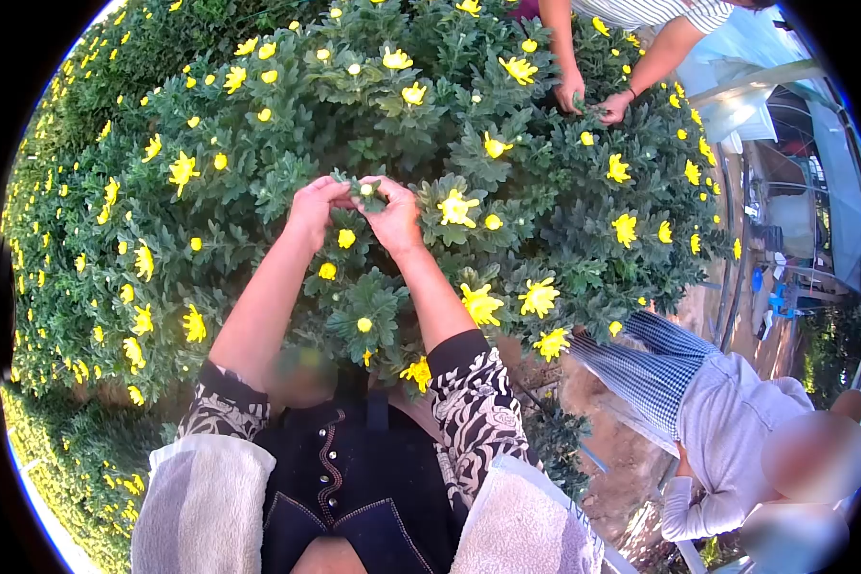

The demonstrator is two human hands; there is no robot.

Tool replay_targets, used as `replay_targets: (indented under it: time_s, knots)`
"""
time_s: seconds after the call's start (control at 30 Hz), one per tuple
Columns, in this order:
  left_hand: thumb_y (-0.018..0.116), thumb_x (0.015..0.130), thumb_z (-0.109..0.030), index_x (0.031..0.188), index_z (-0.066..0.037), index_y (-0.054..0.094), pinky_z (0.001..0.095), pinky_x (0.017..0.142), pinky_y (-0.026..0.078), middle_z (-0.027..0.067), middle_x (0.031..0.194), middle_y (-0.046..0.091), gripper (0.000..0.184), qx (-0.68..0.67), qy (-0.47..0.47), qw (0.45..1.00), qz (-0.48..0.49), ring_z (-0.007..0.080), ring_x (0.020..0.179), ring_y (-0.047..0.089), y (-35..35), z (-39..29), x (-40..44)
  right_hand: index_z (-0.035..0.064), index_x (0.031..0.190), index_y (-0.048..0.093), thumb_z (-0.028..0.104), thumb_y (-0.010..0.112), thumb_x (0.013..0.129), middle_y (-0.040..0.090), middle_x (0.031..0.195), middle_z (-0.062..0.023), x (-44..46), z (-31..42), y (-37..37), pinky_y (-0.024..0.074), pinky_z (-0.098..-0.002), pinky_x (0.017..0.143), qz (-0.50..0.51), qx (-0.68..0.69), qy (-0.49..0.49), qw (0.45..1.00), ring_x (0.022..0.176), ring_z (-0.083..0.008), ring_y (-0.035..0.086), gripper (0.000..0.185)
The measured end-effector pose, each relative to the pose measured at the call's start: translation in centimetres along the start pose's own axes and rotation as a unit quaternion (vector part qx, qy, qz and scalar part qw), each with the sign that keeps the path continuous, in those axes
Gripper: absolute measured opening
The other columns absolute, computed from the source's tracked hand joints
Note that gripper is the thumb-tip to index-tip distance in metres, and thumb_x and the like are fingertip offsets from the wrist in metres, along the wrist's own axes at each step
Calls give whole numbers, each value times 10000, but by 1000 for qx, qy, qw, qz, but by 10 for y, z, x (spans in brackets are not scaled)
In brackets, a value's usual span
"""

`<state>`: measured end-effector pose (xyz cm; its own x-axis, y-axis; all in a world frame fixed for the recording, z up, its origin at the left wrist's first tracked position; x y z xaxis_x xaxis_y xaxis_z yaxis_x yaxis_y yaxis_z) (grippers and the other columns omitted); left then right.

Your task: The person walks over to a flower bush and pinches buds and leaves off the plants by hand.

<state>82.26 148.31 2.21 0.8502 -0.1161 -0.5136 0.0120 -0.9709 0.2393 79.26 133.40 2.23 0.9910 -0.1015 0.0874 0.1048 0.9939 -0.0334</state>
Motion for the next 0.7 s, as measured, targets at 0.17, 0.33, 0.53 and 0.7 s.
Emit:
replay_targets:
  time_s: [0.17, 0.33, 0.53, 0.7]
  knots:
    - [658, 865, -159, 887, -98, 666, 285, 673, 493, 40, 825, 693, 65, -47, -94, 994, 13, 146, 745, 650, 5, 12, 9, 14, 953, 691, -81, 746, 699, 695, 947, -48, 0, -22, -8, 507, -292, 841, -8, -14, -28, 999, 894, -148, 639, 276]
    - [635, 872, -165, 938, -77, 661, 322, 795, 508, 50, 885, 706, 113, -146, -139, 979, 22, 175, 826, 642, 15, 21, 12, 31, 972, 707, -52, 748, 780, 698, 932, 18, -2, -8, -12, 501, -252, 802, -40, 59, 34, 997, 878, -66, 599, 213]
    - [627, 868, -128, 937, -74, 657, 333, 818, 522, 52, 882, 698, 92, -170, -160, 972, 34, 179, 830, 650, 18, 30, 16, 40, 993, 714, -32, 770, 774, 698, 931, 28, -3, -11, -19, 490, -253, 808, -42, 73, 38, 996, 860, -67, 597, 237]
    - [622, 871, -122, 940, -51, 653, 324, 787, 523, 69, 872, 690, 104, -100, -133, 986, -1, 189, 821, 648, 24, 28, 12, 49, 998, 714, -17, 773, 781, 697, 930, 24, -5, -9, -22, 487, -255, 808, -42, 98, 80, 991, 866, -67, 595, 234]
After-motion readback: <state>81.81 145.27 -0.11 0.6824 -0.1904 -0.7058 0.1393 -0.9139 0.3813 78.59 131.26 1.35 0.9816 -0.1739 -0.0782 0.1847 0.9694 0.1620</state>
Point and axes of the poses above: each hand's wrist, its own x-axis towards the middle knuckle, its own y-axis out of the palm, z = x × y, the point moved 2 cm from there along x, towards the middle knuckle
